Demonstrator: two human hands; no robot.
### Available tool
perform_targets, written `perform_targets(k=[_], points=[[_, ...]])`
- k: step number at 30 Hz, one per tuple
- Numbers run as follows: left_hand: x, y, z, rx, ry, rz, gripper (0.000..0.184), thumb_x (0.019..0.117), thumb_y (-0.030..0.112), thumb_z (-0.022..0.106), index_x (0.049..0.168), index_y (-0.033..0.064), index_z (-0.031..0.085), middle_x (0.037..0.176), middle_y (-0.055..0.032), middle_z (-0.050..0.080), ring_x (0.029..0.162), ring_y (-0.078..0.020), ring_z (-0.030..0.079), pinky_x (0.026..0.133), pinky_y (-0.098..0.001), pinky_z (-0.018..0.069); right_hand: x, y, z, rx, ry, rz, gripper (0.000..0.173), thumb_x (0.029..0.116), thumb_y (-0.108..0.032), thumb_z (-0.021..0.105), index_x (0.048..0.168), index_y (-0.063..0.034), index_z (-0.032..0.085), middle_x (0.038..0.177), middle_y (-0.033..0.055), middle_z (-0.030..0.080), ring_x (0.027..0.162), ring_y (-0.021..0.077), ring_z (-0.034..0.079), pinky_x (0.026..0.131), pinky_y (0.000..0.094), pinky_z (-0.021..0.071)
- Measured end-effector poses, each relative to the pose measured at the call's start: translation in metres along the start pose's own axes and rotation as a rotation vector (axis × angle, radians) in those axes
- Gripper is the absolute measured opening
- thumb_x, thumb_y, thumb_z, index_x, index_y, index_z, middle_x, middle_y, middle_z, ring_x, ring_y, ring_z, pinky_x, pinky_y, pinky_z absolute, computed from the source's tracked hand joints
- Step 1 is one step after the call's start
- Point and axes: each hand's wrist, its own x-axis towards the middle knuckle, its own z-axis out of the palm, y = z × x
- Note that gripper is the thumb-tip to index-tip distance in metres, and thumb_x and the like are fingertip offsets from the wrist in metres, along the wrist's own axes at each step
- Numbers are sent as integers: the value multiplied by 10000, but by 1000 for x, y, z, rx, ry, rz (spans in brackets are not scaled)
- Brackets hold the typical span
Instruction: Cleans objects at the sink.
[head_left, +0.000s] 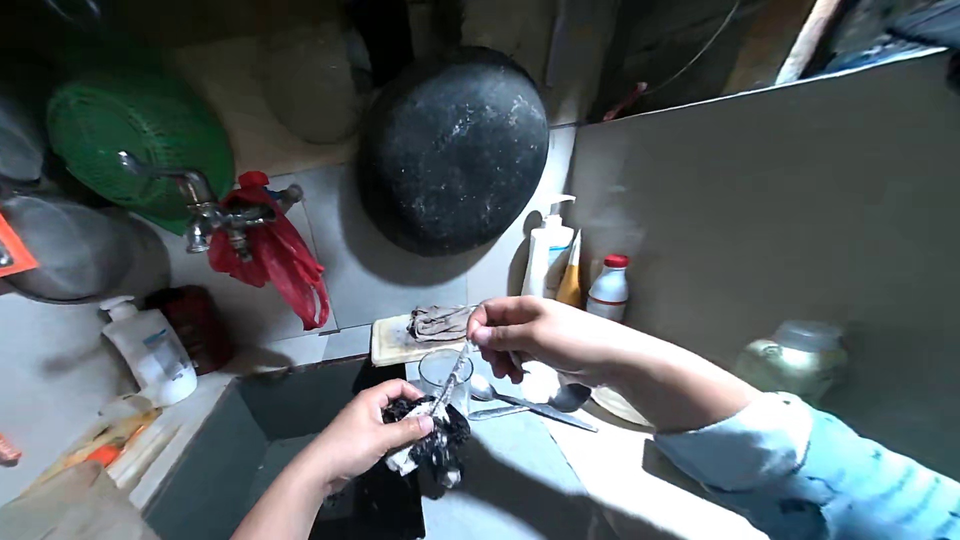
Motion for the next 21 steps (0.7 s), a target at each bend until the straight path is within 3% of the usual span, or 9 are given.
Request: perform_targets(k=[6,9,12,15,19,21], points=[[10,-3,10,-2,-11,50,136,1000,232,655,1038,103,668,880,28,660,725,-41,633,657,-212,547,-14,-9,-10,78,52,-86,169,1082,-123,481,1013,-54,620,760,43,634,638,108,634,588,234,546],[10,1,11,-23,22,75,156,1037,175,580,973,89,694,869,34,672,753,-44,652,702,-225,571,-22,-13,-20,75,90,-162,178,1076,-115,468,1003,-64,622,749,31,635,644,96,633,597,229,547],[10,4,9,-21,-3,91,135,1027,131,592,965,92,706,914,53,695,843,-39,663,803,-234,569,-29,-20,-28,91,136,-209,187,1075,-107,453,990,-72,617,765,35,635,656,105,640,616,247,567],[12,0,8,-22,-39,103,95,964,96,675,1047,60,700,964,9,688,870,-81,676,823,-267,588,-33,-30,-31,129,193,-230,207,1081,-115,438,965,-82,607,766,38,630,625,97,627,573,217,555],[13,-2,7,193,38,103,393,825,93,803,1200,81,687,1048,-8,633,883,-67,608,791,-224,531,-33,-48,-39,125,243,-274,217,1097,-141,437,984,-78,611,804,55,651,664,127,667,612,257,598],[10,2,3,305,127,103,349,856,104,786,1196,105,708,1043,-21,646,858,-91,611,770,-258,531,-35,-57,-44,113,287,-323,211,1094,-134,428,995,-85,608,809,46,659,673,122,669,616,248,593]])
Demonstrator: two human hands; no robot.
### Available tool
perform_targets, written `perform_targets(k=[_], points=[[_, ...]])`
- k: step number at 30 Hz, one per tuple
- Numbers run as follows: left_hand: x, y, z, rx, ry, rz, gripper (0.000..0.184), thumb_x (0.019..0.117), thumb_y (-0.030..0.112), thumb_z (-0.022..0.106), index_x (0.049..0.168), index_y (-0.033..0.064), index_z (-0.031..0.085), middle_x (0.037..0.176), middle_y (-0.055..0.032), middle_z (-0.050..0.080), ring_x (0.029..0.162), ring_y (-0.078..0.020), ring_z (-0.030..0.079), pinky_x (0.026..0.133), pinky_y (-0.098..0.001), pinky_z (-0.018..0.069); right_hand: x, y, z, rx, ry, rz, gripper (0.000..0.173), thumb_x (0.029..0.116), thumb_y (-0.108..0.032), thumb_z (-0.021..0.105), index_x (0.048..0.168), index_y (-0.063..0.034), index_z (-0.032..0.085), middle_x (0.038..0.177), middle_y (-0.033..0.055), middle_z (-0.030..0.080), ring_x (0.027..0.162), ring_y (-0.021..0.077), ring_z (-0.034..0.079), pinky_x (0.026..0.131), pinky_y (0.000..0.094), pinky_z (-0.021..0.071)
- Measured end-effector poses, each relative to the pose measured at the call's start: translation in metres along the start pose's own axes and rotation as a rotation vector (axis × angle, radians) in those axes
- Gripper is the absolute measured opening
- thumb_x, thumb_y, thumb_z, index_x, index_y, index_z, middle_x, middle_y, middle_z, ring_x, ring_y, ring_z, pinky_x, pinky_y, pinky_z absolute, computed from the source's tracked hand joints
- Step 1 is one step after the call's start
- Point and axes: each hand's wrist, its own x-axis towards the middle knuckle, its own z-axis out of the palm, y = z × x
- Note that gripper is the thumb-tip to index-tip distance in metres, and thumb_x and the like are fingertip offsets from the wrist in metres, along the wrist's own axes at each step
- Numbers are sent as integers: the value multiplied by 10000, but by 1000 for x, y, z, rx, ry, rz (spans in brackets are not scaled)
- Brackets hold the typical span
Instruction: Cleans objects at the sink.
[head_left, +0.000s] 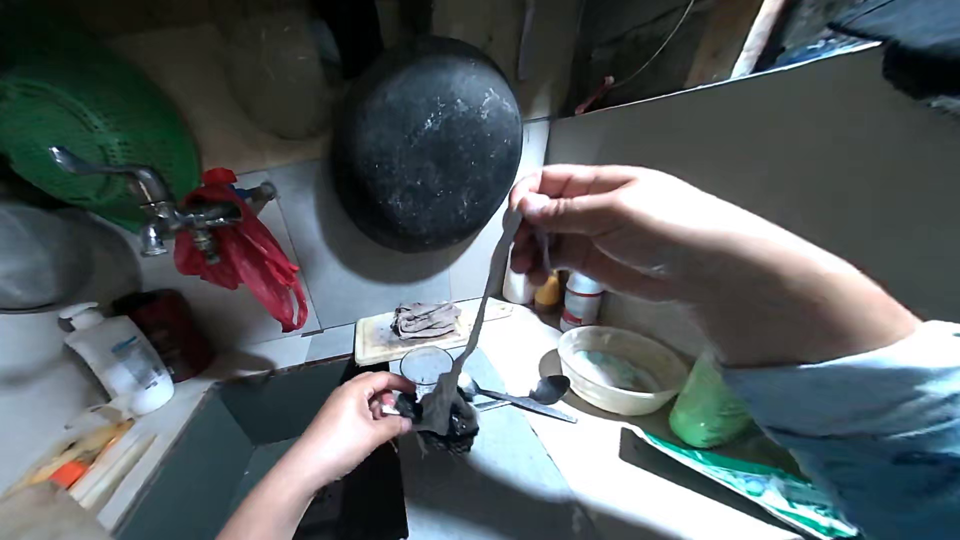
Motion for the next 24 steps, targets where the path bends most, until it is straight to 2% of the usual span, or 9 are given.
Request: perform_targets(k=[2,4,5,7,10,14,16,21,24], points=[[-2,8,-10,30,74,-19,218,931,127,738,1145,93,722,1008,-45,674,794,-119,661,721,-290,589,2,-9,-7,-24,58,-25,203,1099,-154,434,1005,-95,604,815,30,656,684,116,676,625,252,603],[-3,13,-22,29,168,16,128,971,153,707,1064,67,726,869,-39,676,667,-109,636,612,-275,565,3,-14,-15,-19,116,-30,206,1101,-171,441,1008,-103,612,823,28,657,679,121,676,623,265,610],[-3,14,-29,24,214,51,104,980,155,694,1026,66,721,825,-26,672,652,-99,620,606,-270,545,3,-15,-19,-17,142,-31,212,1102,-176,437,1002,-114,614,821,25,660,675,123,676,618,267,610],[-1,18,-43,-22,291,113,74,997,135,658,971,74,691,818,-12,663,710,-95,621,676,-281,537,2,-12,-24,-13,186,-25,210,1102,-174,436,995,-125,610,817,20,675,673,121,680,609,264,605],[1,38,-58,-197,317,75,140,1060,129,544,953,68,612,871,-41,640,785,-126,640,754,-305,568,2,6,-30,-25,168,1,166,1091,-155,453,1015,-120,596,834,26,669,685,117,675,622,261,599],[7,66,-69,-333,271,56,177,1095,144,453,991,63,571,962,-87,686,836,-174,695,771,-345,607,-1,31,-26,15,143,30,129,1067,-80,469,1014,-99,585,835,35,652,689,119,661,637,264,591],[13,76,-73,-334,267,86,168,1093,147,457,1000,69,574,935,-78,690,807,-160,700,744,-321,611,-6,40,-19,37,146,53,112,1051,-52,502,1036,-94,605,851,29,653,695,114,657,648,258,589],[23,100,-77,-294,354,122,139,1074,182,521,1031,86,612,864,-42,654,725,-113,658,660,-272,582,-7,60,-6,93,89,90,120,1021,-4,543,1074,-58,636,864,44,683,681,113,662,634,257,587],[27,105,-72,-239,368,140,125,1102,235,452,1099,136,527,867,-24,601,689,-93,611,603,-245,531,-2,67,6,136,35,152,187,1060,-56,480,1120,-53,657,820,36,638,639,99,606,593,239,540]])
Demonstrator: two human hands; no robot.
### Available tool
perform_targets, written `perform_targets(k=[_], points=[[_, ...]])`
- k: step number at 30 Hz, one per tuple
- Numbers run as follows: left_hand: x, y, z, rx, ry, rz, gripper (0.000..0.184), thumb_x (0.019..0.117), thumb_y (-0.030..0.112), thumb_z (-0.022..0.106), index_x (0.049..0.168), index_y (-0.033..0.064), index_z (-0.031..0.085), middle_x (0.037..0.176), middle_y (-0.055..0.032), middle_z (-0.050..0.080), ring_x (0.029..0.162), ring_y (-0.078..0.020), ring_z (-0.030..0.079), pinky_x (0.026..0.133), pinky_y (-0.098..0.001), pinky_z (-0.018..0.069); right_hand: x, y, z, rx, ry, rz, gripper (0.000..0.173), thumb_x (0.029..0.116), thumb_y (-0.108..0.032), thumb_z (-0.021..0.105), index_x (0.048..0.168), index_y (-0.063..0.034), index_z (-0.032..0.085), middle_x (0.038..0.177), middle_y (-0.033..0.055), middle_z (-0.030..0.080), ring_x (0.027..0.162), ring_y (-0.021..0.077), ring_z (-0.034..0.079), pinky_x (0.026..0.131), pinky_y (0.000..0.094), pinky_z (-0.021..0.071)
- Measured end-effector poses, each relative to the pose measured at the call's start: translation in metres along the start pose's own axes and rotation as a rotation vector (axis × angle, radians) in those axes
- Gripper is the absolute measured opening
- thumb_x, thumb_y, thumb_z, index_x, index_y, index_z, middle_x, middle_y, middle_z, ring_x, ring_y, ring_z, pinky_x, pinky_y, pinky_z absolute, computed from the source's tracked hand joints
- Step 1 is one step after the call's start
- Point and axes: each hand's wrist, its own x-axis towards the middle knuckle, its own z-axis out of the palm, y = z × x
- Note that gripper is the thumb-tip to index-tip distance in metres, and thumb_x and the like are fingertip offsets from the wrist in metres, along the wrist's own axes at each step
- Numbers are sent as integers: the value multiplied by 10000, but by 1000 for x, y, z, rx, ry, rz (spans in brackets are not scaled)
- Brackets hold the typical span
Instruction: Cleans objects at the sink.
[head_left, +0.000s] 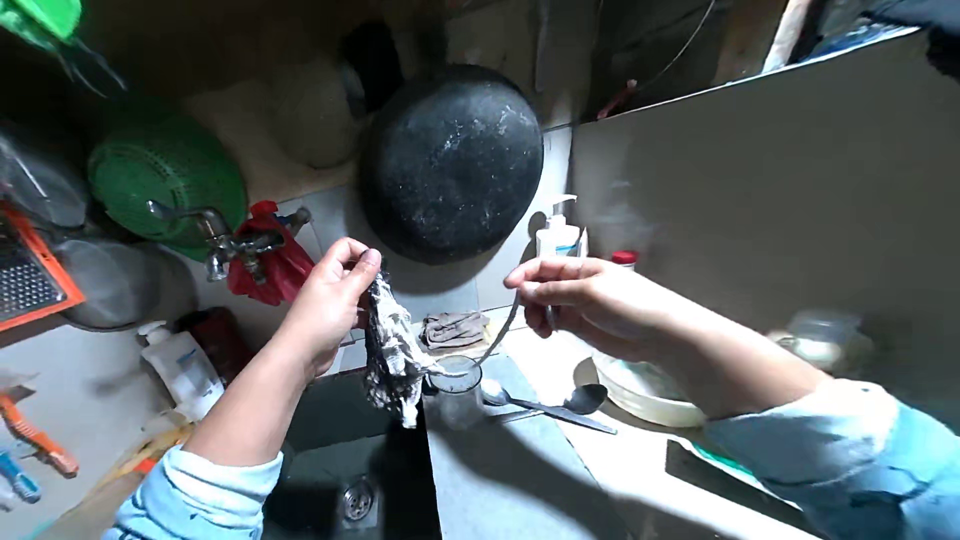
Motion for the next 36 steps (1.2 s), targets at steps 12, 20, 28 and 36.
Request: perform_targets(k=[12,20,28,36], points=[[-22,-32,16,-79,-301,106,269,910,-28,696,1116,99,578,919,-21,628,776,-90,625,708,-232,555,20,-7,83,-448,-282,58,175,994,-215,686,896,-71,701,707,2,590,607,77,509,578,284,417],[-47,-86,-5,313,-134,43,191,895,-9,641,1075,51,659,962,-41,671,815,-124,643,733,-314,549,17,-9,79,-323,-282,174,261,1068,-252,563,917,-84,692,655,-8,569,463,33,388,442,194,313],[-56,-73,-17,-142,-101,-187,191,1017,19,422,1014,45,611,894,-54,664,784,-138,670,760,-318,591,10,5,62,-398,-264,210,264,1055,-272,589,884,-91,680,630,1,546,465,54,401,449,217,334],[-46,-64,-18,246,-463,-203,203,971,99,665,1169,69,628,859,-24,615,731,-109,598,690,-284,528,5,27,32,-349,-208,201,247,1036,-296,609,903,-109,700,576,-2,509,414,44,354,403,203,303]])
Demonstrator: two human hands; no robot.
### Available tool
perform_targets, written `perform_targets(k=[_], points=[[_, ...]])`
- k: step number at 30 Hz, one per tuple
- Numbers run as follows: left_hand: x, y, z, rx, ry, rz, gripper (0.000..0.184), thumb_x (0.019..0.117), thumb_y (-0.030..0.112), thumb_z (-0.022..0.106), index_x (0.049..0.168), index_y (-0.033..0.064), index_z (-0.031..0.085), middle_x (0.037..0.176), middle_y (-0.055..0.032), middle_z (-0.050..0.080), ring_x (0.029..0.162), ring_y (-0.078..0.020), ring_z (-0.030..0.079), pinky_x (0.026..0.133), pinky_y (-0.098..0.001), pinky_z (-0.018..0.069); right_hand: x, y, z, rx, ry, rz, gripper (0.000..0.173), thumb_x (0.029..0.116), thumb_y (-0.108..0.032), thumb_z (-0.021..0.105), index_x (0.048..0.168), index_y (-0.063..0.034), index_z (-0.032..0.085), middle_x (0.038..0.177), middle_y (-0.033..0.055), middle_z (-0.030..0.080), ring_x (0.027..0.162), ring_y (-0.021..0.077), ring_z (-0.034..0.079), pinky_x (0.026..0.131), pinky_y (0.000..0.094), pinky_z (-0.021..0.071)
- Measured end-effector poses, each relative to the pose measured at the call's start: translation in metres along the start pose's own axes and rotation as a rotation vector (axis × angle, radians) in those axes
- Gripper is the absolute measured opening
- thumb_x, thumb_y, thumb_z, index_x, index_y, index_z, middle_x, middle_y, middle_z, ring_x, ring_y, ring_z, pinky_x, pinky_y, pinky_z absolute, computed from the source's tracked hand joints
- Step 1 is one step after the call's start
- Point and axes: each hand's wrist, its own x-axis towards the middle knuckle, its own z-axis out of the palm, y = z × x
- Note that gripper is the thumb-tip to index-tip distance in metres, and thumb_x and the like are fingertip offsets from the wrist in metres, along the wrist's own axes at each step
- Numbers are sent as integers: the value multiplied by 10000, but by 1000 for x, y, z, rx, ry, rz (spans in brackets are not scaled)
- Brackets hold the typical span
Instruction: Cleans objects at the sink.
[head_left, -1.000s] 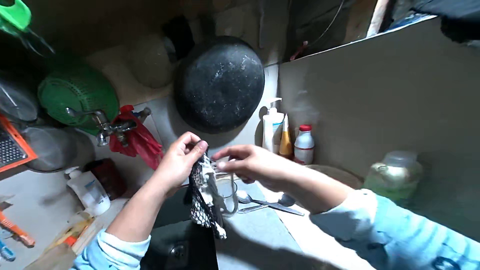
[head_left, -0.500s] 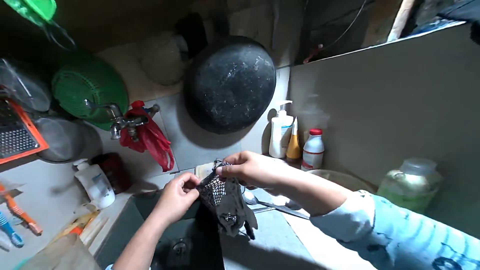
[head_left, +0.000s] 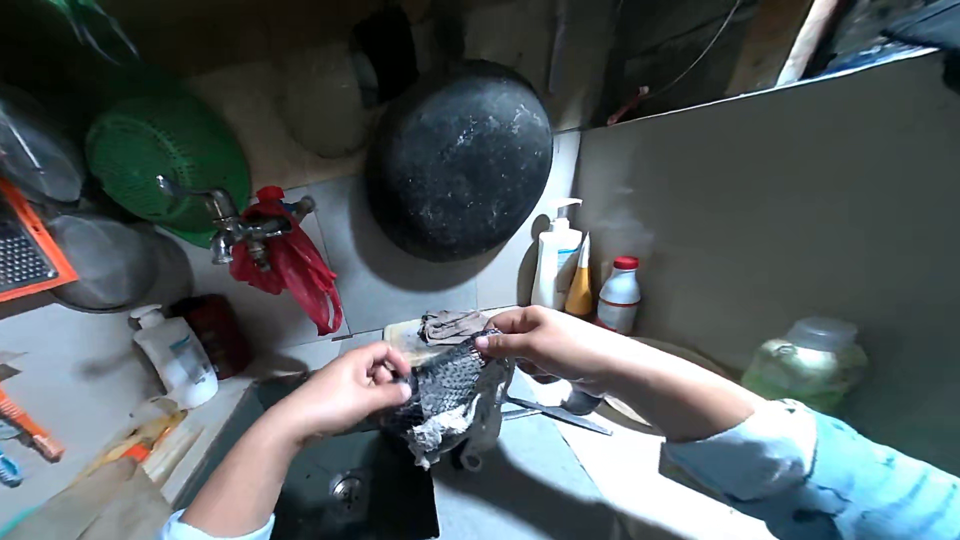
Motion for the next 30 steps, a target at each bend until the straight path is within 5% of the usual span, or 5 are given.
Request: perform_targets(k=[3,6,14,19,30], points=[[-8,6,-9,38,-117,-27,72,990,162,648,1019,100,669,828,37,649,705,-44,623,675,-230,547,-9,-2,-8,-5,-44,77,255,1058,-270,580,892,-94,658,597,-9,509,430,43,364,419,202,310],[-7,11,-8,-266,-132,-12,180,1023,164,532,928,106,673,796,9,680,688,-61,653,669,-238,572,-14,-1,-6,-10,-66,71,224,1044,-228,607,885,-82,666,599,-7,525,436,40,392,426,196,334],[6,16,24,-684,-47,-72,314,1097,198,411,1149,57,686,938,-66,716,809,-135,703,743,-302,606,-23,-6,-8,38,-13,-114,32,987,-39,653,957,-50,655,793,46,670,649,122,652,620,257,569],[8,16,31,-695,-24,-86,267,1070,131,454,1173,61,691,963,-56,718,783,-99,686,717,-250,586,-30,-2,2,272,11,-236,262,924,164,575,1119,18,672,894,101,709,792,178,719,803,316,628],[2,23,39,-659,63,-62,193,1036,84,535,1146,47,689,900,-84,724,745,-108,695,696,-251,592,-22,15,16,521,25,-256,240,1069,-78,485,1156,-20,702,990,78,704,873,151,687,840,304,589]])
